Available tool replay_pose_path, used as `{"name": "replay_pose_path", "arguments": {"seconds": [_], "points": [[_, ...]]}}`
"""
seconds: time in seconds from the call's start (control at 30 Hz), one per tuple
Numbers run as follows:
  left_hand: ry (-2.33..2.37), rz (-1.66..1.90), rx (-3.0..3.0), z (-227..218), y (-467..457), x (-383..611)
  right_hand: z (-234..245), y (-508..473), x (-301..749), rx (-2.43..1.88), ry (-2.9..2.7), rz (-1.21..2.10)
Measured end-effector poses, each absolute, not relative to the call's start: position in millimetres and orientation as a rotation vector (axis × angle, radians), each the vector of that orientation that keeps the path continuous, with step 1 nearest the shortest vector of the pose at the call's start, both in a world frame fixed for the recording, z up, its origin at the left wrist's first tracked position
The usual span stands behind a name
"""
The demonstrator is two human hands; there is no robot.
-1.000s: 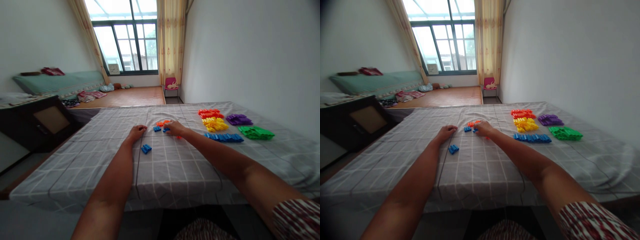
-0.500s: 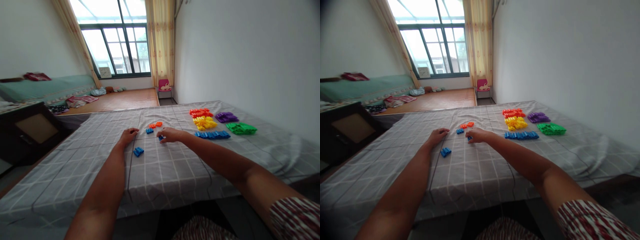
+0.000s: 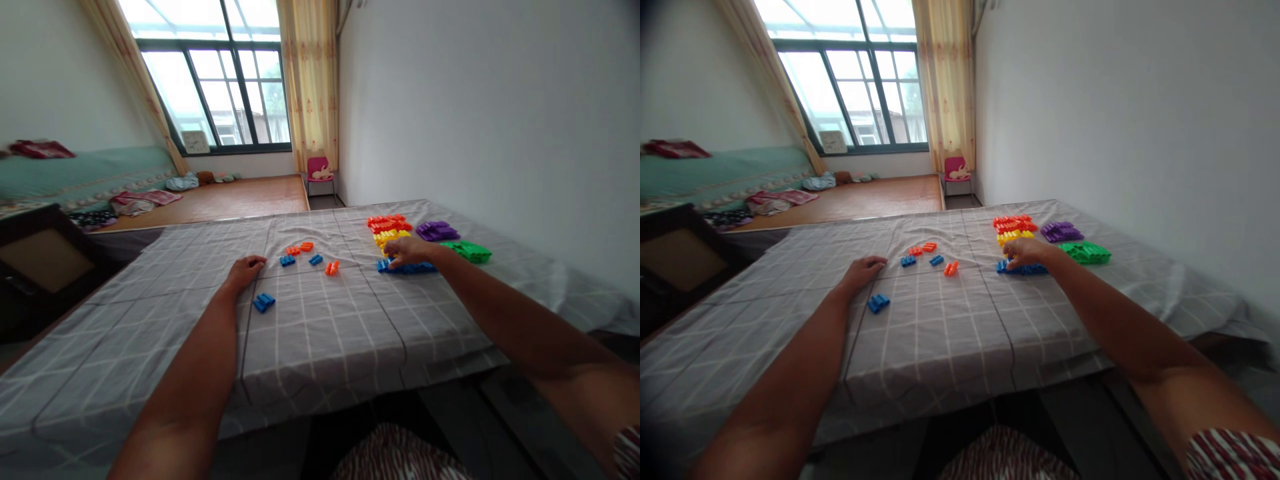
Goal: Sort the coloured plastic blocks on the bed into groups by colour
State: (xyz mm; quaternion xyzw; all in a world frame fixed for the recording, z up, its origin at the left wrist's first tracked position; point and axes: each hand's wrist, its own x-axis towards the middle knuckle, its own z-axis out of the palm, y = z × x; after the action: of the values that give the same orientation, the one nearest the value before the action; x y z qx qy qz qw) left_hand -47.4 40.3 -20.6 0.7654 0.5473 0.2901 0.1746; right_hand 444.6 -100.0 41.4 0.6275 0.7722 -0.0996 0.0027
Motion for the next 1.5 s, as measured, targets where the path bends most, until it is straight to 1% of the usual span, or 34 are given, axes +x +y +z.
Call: {"name": "replay_pose_path", "arguments": {"seconds": [0.2,0.3,0.4,0.53,0.67,0.73,0.83,0.93,1.07,1.13,1.2,1.3,1.5], "points": [[1.560,0.838,2.271,-19.8,43.6,-39.6,49.1,-89.0,394.5,1.983,2.547,-0.199],[1.542,0.790,2.343,-22.8,44.7,-33.8,43.8,-68.3,343.6,1.814,2.746,-0.234],[1.396,0.717,2.435,-26.5,42.2,-31.5,30.9,-42.0,292.1,1.641,2.912,-0.147],[1.319,0.715,2.481,-29.0,39.7,-33.9,17.5,-14.1,252.4,1.547,2.867,-0.132],[1.306,0.693,2.503,-30.5,42.2,-36.6,15.1,-9.4,246.7,1.549,2.831,-0.089],[1.304,0.671,2.538,-31.2,43.4,-35.4,13.9,-17.4,247.2,1.542,2.845,-0.147],[1.315,0.699,2.608,-31.9,42.9,-28.9,10.2,-37.5,245.3,1.391,2.925,-0.302],[1.316,0.736,2.632,-32.7,39.3,-19.6,10.8,-57.0,242.4,1.219,3.020,-0.292],[1.316,0.560,2.626,-33.6,32.7,-10.8,22.2,-72.2,239.1,1.025,3.005,-0.396],[1.314,0.545,2.636,-32.8,30.5,-7.7,28.0,-77.6,237.2,0.977,2.975,-0.457],[1.288,0.563,2.646,-31.4,29.7,-4.6,33.0,-82.6,238.3,1.048,2.965,-0.462],[1.183,0.569,2.661,-29.8,30.7,-0.7,44.9,-87.6,257.1,1.286,2.953,-0.407],[1.122,0.663,2.573,-29.0,34.9,-3.4,85.4,-94.1,367.1,1.927,2.694,-0.254]]}}
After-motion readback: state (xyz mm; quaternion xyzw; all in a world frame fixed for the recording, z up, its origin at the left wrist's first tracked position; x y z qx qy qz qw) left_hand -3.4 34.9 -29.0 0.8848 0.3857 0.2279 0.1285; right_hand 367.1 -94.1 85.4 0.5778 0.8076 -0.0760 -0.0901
